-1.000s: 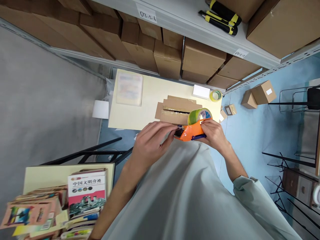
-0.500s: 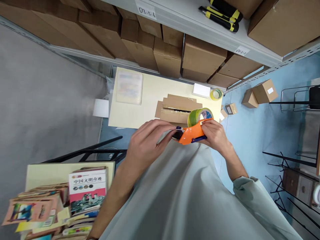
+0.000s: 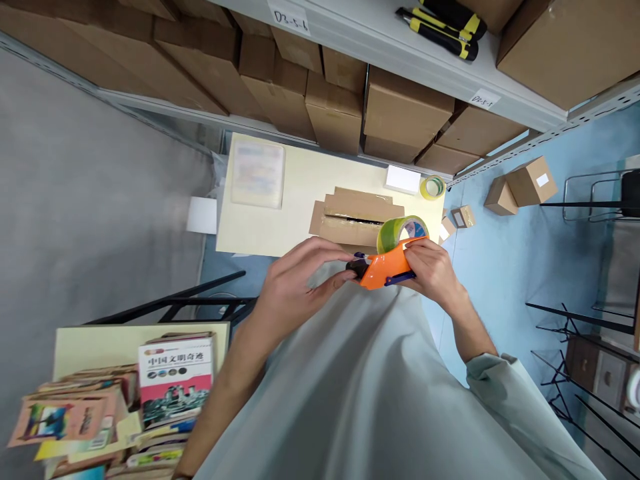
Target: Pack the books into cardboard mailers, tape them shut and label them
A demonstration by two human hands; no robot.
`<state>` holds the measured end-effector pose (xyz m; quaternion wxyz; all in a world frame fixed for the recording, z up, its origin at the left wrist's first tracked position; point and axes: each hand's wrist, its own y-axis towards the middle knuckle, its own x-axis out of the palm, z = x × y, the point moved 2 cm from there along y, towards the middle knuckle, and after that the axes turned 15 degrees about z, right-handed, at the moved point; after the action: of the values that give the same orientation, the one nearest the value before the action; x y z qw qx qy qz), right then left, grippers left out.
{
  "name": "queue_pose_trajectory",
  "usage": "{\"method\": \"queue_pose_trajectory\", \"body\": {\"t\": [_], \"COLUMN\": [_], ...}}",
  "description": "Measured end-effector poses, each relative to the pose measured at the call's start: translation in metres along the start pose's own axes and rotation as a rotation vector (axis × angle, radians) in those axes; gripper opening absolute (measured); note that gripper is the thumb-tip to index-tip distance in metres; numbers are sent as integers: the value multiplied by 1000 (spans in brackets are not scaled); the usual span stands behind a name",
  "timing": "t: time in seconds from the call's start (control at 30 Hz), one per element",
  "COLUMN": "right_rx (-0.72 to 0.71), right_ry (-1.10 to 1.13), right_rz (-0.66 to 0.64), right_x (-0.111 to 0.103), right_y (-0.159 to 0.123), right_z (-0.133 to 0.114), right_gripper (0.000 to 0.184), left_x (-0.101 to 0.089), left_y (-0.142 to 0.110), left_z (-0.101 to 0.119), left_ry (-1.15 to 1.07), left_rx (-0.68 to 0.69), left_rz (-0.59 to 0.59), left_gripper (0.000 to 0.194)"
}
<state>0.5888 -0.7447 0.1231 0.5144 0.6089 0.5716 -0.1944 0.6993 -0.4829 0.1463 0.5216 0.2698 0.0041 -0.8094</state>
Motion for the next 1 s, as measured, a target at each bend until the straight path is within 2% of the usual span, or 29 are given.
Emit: {"method": "queue_pose_trajectory", "body": {"t": [0.2,0.37,0.53,0.73,0.87,1.0], "right_rx": [-10,-9,-28,-39,-41,-55], "right_ry": [-11,3,-20,-87,-72,-95], "right_rz": [12,-7,19,41,15,-51], "right_x": [-3,-3,-8,-20,-22,-23], "right_y": [2,0,2,9,11,9], "right_z": [-1,-1,-1,-5,-9,-7], "right_gripper": [48,46,47,38,36,43], "left_x": [5,5,6,5,5,2], "left_y": [2,4,-4,-11,-10,-10], "left_z": [2,5,3,2,-1,-8], "left_ry": [-38,64,126,151,159,117], "left_rx": [30,55,90,81,65,78], "left_rz": [53,73,62,97,74,68], "left_gripper": [11,8,13,19,19,18]}}
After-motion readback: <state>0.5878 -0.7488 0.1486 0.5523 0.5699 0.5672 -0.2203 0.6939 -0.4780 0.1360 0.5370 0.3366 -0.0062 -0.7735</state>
